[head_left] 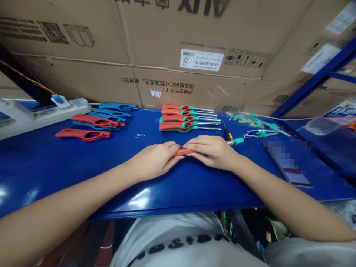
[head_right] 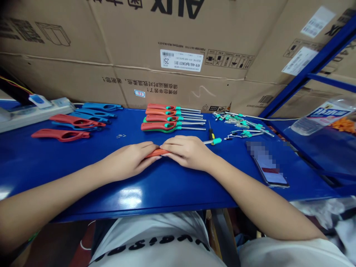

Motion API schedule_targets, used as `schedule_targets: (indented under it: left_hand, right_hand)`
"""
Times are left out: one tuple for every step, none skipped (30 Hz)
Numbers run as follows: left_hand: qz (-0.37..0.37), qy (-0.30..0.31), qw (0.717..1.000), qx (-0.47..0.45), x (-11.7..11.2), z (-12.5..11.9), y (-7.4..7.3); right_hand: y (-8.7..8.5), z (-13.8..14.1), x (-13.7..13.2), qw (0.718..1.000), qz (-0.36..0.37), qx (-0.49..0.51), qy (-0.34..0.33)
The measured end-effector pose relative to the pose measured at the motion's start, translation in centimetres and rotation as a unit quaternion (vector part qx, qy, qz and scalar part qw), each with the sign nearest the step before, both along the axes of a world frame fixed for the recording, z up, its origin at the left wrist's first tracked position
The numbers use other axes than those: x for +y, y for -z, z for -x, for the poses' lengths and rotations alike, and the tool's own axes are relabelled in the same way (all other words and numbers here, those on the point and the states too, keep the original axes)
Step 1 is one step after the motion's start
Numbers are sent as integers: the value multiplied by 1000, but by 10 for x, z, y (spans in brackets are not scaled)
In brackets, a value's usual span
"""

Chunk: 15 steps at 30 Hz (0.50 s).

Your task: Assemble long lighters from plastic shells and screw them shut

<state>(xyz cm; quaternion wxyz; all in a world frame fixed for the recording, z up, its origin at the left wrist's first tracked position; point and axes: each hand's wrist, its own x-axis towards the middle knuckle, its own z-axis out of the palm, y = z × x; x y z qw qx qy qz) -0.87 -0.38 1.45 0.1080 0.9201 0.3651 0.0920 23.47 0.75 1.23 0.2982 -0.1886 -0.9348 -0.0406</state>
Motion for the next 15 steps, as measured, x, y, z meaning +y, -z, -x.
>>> schedule_targets:
  left_hand:
    - [-1,0,1000,3,0,0,1]
    - [-2,0,1000,4,0,-1,2]
    - [-2,0,1000,4,0,-1,2]
    - [0,-1,1000,3,-1,-1,3]
    - [5,-1,1000,1,-1,-1,4]
    - [12,-1,1000,-2,-1,-1,4]
    - [17,-1,1000,-5,-1,-2,4]
    - [22,0,1000,-6,-2,-2,4]
    - [24,1,1000,-5,-1,-3,4]
    - [22,2,1000,-3,-1,-3,4]
    - [20,2,1000,2,0,-2,3]
    - [15,1,1000,10,2,-1,3]
    - [9,-1,1000,18,4,0,1]
    - [3,-5,1000,26,7,3,0]
    - [-4,-9,999,32,11,6,-1]
  right_hand:
    - [1,0,-1,1000,-1,-5,3]
    - [1,1,-1,1000,-1,-7,5]
    - [2,1,-2,1000,3,-7,8]
    - [2,2,-3,1000,10,-4,10]
    - [2,2,-4,1000,19,-1,13]
    - [2,3,-5,999,31,-1,17]
    - [1,4,-6,999,46,-6,20]
    - [-1,4,-7,998,63,-15,25]
    - [-3,4,-8,996,81,-29,31]
    - [-5,4,-8,993,98,-45,38]
    - [-7,4,-8,991,109,-63,47]
    - [-10,2,-7,989,112,-78,59]
    - [-13,-1,-6,987,106,-90,76]
    - [-15,-5,-4,986,94,-100,98]
    - [-18,-10,-2,983,79,-108,124]
